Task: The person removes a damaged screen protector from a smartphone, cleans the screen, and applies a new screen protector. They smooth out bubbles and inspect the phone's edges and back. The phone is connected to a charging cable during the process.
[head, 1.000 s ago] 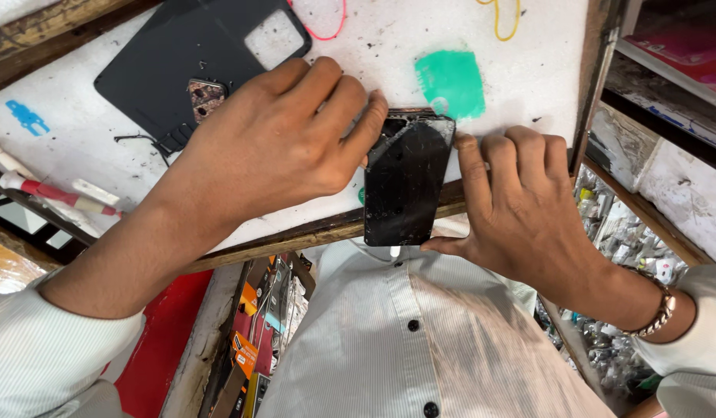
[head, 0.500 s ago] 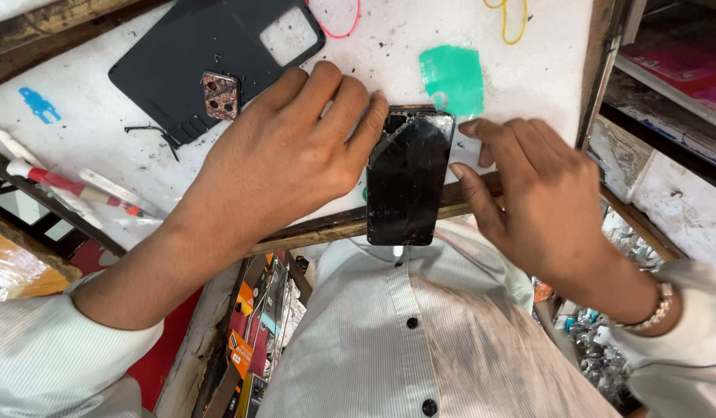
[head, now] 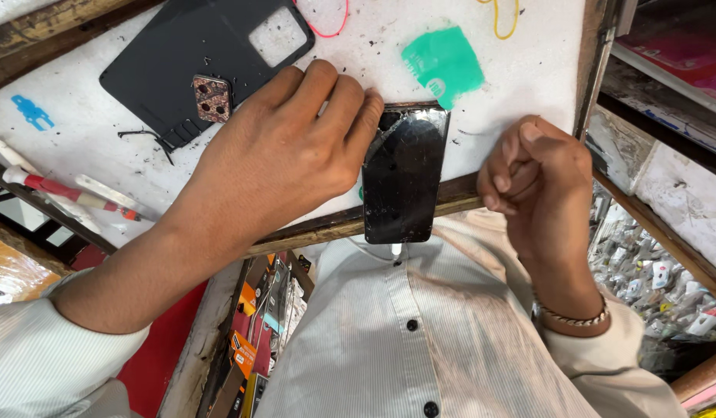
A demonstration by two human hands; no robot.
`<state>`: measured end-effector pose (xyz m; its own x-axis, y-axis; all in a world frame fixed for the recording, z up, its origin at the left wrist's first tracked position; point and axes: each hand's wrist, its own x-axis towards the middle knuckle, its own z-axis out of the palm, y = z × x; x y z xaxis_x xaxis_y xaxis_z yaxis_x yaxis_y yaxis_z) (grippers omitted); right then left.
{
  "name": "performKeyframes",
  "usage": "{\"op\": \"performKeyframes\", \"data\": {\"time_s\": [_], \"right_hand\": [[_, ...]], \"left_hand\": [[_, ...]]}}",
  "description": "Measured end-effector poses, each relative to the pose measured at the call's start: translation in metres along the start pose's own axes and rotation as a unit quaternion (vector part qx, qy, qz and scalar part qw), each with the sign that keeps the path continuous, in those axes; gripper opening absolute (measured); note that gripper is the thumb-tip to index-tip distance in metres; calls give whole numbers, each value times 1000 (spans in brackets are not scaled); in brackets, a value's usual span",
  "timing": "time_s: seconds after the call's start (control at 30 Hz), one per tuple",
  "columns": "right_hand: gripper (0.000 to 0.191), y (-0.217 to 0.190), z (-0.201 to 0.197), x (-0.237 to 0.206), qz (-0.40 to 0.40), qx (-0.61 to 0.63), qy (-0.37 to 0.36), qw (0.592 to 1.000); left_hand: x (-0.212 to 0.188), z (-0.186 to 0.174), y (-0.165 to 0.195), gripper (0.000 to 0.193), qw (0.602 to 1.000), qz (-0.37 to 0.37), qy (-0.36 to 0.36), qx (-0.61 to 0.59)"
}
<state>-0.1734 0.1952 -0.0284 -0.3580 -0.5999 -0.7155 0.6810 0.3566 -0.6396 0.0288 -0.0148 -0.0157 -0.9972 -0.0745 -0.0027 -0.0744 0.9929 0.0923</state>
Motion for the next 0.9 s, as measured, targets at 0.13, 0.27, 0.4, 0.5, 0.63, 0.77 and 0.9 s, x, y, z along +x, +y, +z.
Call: {"op": "performKeyframes", "data": {"time_s": [0.13, 0.27, 0.4, 0.5, 0.63, 0.77, 0.9], "right_hand": [[47, 3, -17, -11, -162, -461, -79, 869], [81, 9, -23, -19, -336, -728, -105, 589], [117, 15, -19, -27, -333, -761, -129, 542], [123, 20, -18, -32, -355, -762, -121, 528], [117, 27, -20, -33, -368, -753, -109, 535], [116, 25, -23, -29, -375, -749, -117, 534], [111, 20, -21, -29, -361, -753, -109, 539]], "left_hand": [[0, -2, 2, 38, 1000, -1, 0, -7], [0, -1, 6, 39, 999, -13, 36, -17], [-1, -1, 10, 41, 999, -16, 18, -29], [-1, -1, 12, 39, 1000, -9, 9, 1], [0, -4, 16, 36, 1000, -10, 20, 19], [0, -7, 18, 33, 999, -17, 7, 38], [0, -8, 18, 31, 999, -23, -27, 21]]}}
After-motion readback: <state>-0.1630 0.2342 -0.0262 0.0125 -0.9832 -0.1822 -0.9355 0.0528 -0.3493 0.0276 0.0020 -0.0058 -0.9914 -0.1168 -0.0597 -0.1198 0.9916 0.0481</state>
